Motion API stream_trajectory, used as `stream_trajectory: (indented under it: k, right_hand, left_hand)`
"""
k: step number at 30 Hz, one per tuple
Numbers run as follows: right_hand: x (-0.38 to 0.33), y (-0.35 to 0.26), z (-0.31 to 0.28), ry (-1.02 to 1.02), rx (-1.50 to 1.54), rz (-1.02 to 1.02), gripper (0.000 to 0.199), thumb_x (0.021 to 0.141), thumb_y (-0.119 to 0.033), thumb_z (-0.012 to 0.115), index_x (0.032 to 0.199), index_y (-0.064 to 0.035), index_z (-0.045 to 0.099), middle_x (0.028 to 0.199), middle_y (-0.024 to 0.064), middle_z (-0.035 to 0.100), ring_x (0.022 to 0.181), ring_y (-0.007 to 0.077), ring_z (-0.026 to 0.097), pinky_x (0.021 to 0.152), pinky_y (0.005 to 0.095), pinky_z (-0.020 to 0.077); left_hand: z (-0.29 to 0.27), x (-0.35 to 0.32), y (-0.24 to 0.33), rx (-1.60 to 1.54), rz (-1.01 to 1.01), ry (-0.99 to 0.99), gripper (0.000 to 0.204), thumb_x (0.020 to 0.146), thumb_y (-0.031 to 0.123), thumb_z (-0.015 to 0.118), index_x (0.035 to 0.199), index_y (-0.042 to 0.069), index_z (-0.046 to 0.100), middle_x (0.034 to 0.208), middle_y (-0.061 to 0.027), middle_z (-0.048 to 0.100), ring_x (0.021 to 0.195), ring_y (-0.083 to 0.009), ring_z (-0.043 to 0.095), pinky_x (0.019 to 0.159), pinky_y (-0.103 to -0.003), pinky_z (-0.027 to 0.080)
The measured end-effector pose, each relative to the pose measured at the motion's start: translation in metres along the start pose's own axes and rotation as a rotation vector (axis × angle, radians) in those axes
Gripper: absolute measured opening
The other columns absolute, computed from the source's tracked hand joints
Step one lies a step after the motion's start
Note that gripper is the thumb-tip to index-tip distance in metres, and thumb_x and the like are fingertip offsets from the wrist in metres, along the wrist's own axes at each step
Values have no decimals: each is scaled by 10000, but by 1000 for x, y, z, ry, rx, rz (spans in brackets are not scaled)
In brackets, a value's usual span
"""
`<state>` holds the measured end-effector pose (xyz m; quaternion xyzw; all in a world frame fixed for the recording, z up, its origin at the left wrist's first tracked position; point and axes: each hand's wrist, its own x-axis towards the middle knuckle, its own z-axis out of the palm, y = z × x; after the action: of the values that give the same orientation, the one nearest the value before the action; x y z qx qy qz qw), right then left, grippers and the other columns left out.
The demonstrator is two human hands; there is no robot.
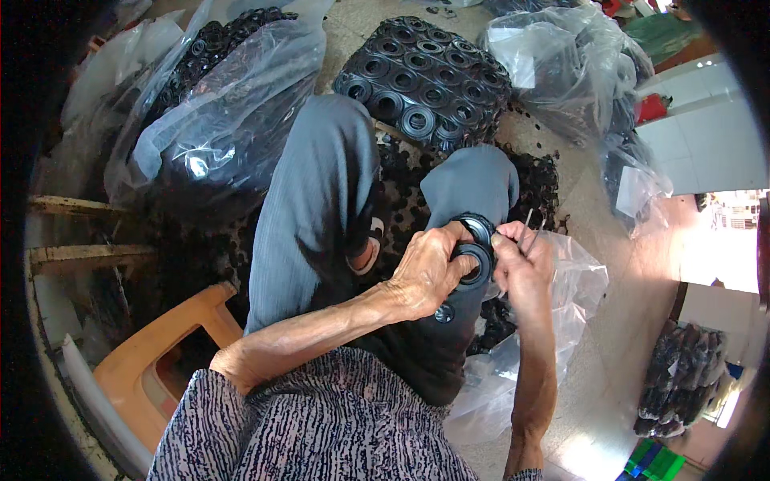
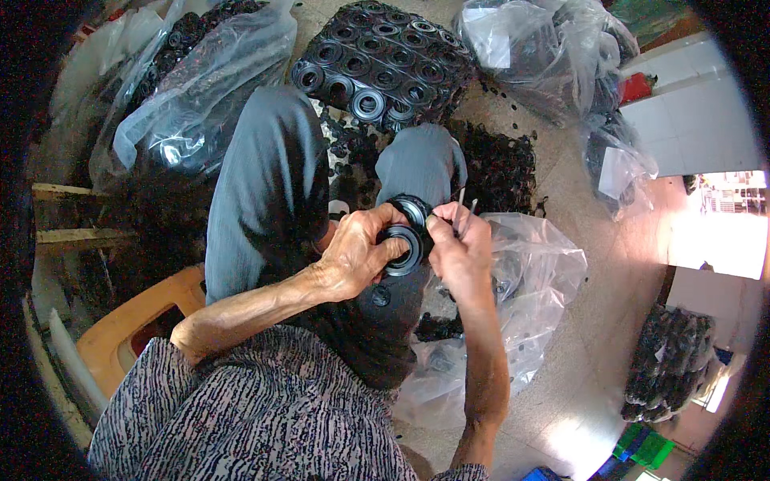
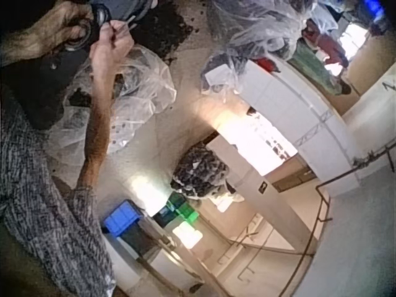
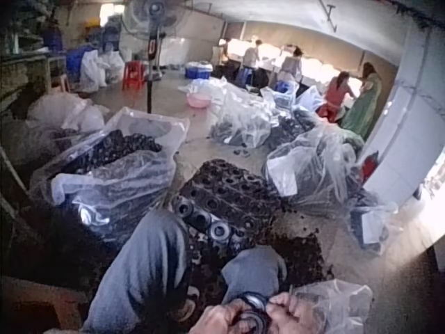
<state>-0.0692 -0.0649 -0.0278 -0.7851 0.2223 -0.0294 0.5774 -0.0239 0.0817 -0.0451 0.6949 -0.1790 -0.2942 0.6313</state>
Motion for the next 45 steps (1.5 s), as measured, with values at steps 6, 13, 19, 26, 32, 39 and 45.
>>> stream_trajectory:
  k: [6, 13, 19, 26, 32, 39, 45]
  right_hand:
    - [16, 21, 10, 366, -537, -289, 54, 748, -30, 484, 767, 20, 474, 675, 138, 507, 578, 283, 506, 537, 348, 380]
    - [4, 25, 15, 348, -651, -333, 201, 708, -54, 530, 893, -8, 464, 848, 197, 492, 745, 375, 496, 651, 422, 387]
    - [-1, 28, 15, 399, -737, -254, 238, 697, -58, 554, 912, -19, 461, 855, 185, 491, 759, 374, 503, 644, 438, 398]
    - [-7, 20, 18, 420, -892, -320, 275, 694, -94, 551, 942, -43, 442, 861, 172, 456, 728, 385, 495, 581, 442, 391]
    - [-10, 7, 16, 360, -1001, -374, 231, 708, -86, 561, 879, -44, 412, 815, 156, 414, 634, 356, 525, 520, 448, 420]
    - [-6, -5, 16, 253, -1160, -357, 181, 705, -71, 570, 833, -61, 443, 822, 127, 433, 630, 321, 544, 506, 402, 449]
    - [-1, 3, 7, 274, -737, -297, 98, 746, -93, 553, 796, -34, 494, 728, 139, 496, 643, 330, 520, 579, 374, 423]
  left_hand:
    - [-2, 1, -9, 212, 278, 76, 126, 754, 7, 555, 867, -21, 505, 598, -49, 523, 425, -67, 462, 370, -215, 373]
    - [-8, 7, -10, -319, -128, -124, 175, 694, 21, 609, 815, -31, 494, 550, -50, 516, 420, -87, 462, 363, -243, 362]
    - [-54, -15, -20, -822, 39, 10, 345, 767, 316, 590, 895, 10, 494, 712, -75, 502, 513, -154, 497, 525, -356, 495]
    - [-74, -34, -16, -1242, 8, 154, 293, 743, 288, 613, 916, 69, 525, 906, -101, 546, 939, -233, 521, 868, -466, 412]
    - [-95, -46, 9, -1005, 247, -44, 256, 751, 99, 600, 958, 25, 470, 847, -117, 530, 854, -258, 560, 752, -378, 497]
    - [-42, -50, -15, -495, 133, -282, 161, 750, -67, 533, 882, 6, 477, 871, -26, 451, 796, -112, 527, 747, -218, 405]
    - [-35, -42, -17, -263, 213, -160, 190, 706, -73, 538, 857, 20, 470, 813, -19, 451, 760, -94, 461, 706, -228, 390]
